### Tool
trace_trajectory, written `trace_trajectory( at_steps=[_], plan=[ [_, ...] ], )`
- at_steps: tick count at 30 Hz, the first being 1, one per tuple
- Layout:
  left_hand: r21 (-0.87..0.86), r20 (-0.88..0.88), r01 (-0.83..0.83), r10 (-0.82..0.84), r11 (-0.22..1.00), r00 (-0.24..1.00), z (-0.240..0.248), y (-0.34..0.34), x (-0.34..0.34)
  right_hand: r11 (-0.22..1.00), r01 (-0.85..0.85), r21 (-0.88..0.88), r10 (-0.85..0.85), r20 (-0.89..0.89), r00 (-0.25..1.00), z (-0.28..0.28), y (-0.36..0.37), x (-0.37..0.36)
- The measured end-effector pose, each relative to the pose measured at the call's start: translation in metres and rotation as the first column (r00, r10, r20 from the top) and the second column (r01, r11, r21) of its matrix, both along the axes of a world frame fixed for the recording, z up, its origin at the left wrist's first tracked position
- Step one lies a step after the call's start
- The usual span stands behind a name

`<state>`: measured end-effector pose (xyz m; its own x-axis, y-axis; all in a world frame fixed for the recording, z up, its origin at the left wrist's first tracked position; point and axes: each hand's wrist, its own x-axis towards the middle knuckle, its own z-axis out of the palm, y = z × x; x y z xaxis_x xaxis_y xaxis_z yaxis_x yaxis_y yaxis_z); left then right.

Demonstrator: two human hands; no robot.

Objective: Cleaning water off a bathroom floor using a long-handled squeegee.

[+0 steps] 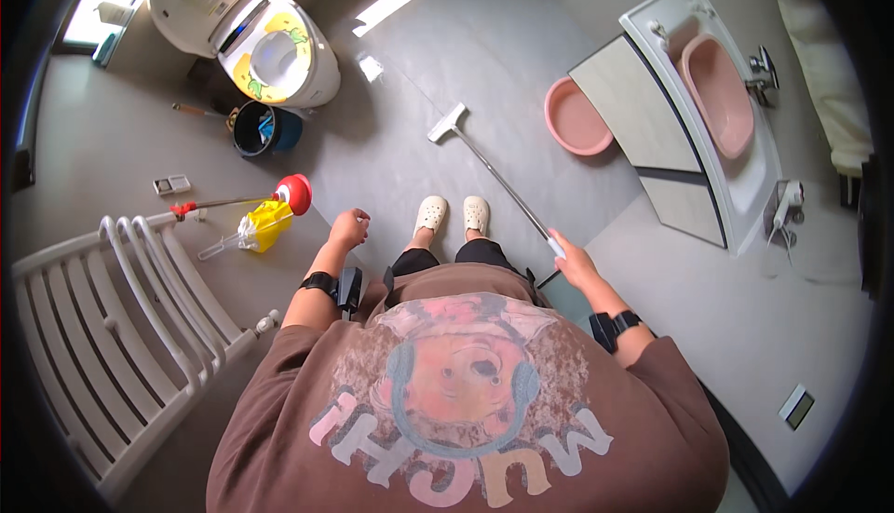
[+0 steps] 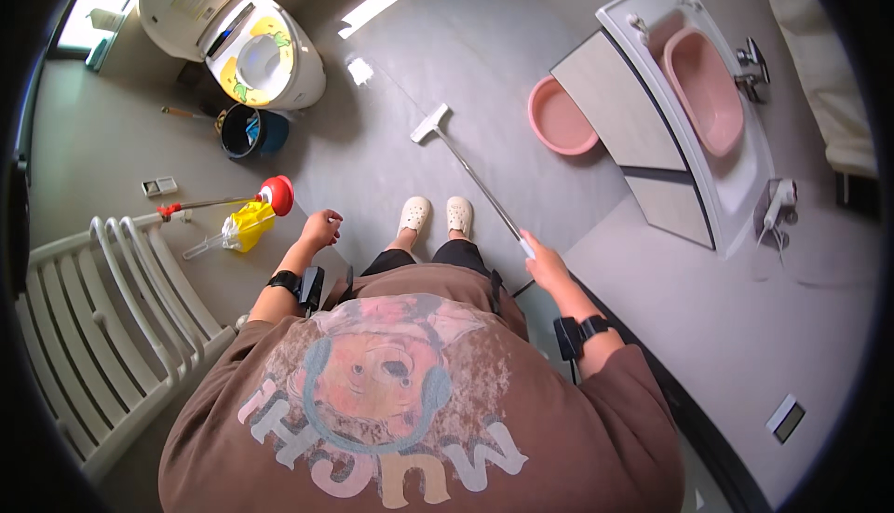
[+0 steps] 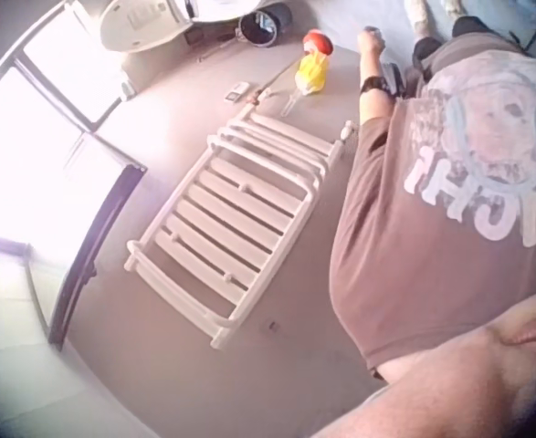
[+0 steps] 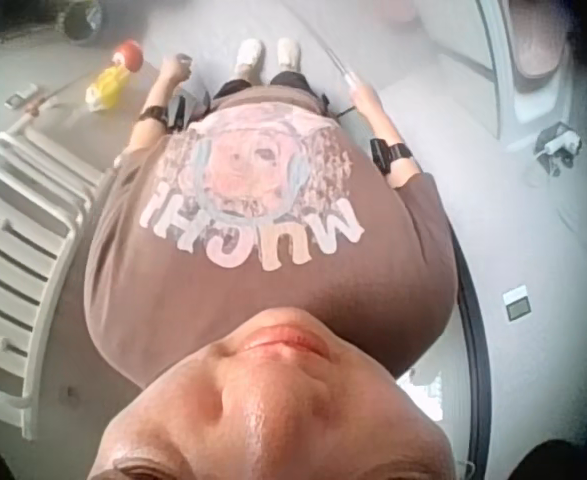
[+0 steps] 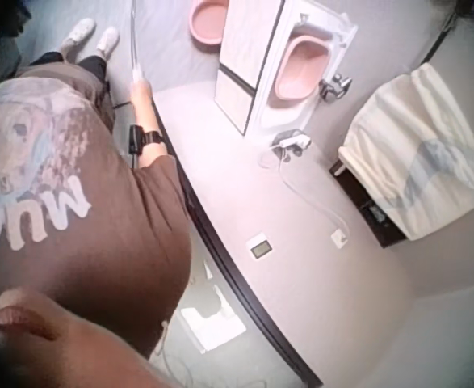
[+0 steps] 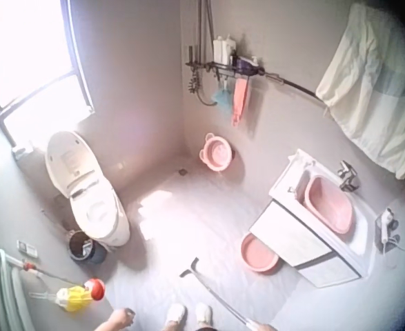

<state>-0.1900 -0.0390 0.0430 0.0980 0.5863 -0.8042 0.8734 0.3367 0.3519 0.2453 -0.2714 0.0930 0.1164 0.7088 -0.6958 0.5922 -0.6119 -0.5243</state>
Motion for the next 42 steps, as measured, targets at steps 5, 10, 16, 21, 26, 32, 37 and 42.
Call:
trace_trajectory(
  at_steps=[5, 10, 16, 21, 26, 32, 37, 42],
  plan=[
    [0.0, 0.023, -0.157, 0.157, 0.988, 0.987, 0.01, -0.031, 0.001, 0.968, -0.242, 0.066, 0.227, 0.18, 0.957, -0.043, 0.025, 0.012],
    [-0.014, 0.001, -0.229, 0.229, 0.973, 0.973, 0.012, -0.052, -0.007, 0.962, -0.271, -0.035, 0.273, 0.186, 0.944, -0.057, 0.109, 0.001],
    [0.079, 0.063, -0.364, 0.359, 0.928, 0.931, 0.015, -0.07, -0.026, 0.896, -0.376, -0.236, 0.423, 0.195, 0.885, -0.013, 0.015, 0.041],
    [-0.015, 0.108, -0.532, 0.531, 0.846, 0.841, 0.011, -0.084, -0.024, 0.897, -0.387, -0.214, 0.428, 0.204, 0.88, -0.031, 0.071, 0.032],
    [-0.035, 0.038, -0.374, 0.375, 0.927, 0.926, 0.005, -0.056, -0.023, 0.949, -0.272, -0.162, 0.298, 0.17, 0.939, -0.053, 0.181, 0.003],
    [0.066, 0.141, -0.454, 0.442, 0.889, 0.886, -0.004, -0.009, -0.028, 0.884, -0.363, -0.294, 0.431, 0.212, 0.877, -0.01, 0.139, 0.024],
    [0.009, 0.144, -0.439, 0.433, 0.899, 0.89, -0.014, 0.013, -0.026, 0.898, -0.304, -0.316, 0.372, 0.181, 0.911, -0.007, 0.2, -0.021],
    [-0.017, 0.161, -0.342, 0.34, 0.939, 0.926, -0.015, 0.043, -0.032, 0.876, -0.393, -0.279, 0.472, 0.338, 0.814, -0.036, 0.287, -0.06]
  ],
)
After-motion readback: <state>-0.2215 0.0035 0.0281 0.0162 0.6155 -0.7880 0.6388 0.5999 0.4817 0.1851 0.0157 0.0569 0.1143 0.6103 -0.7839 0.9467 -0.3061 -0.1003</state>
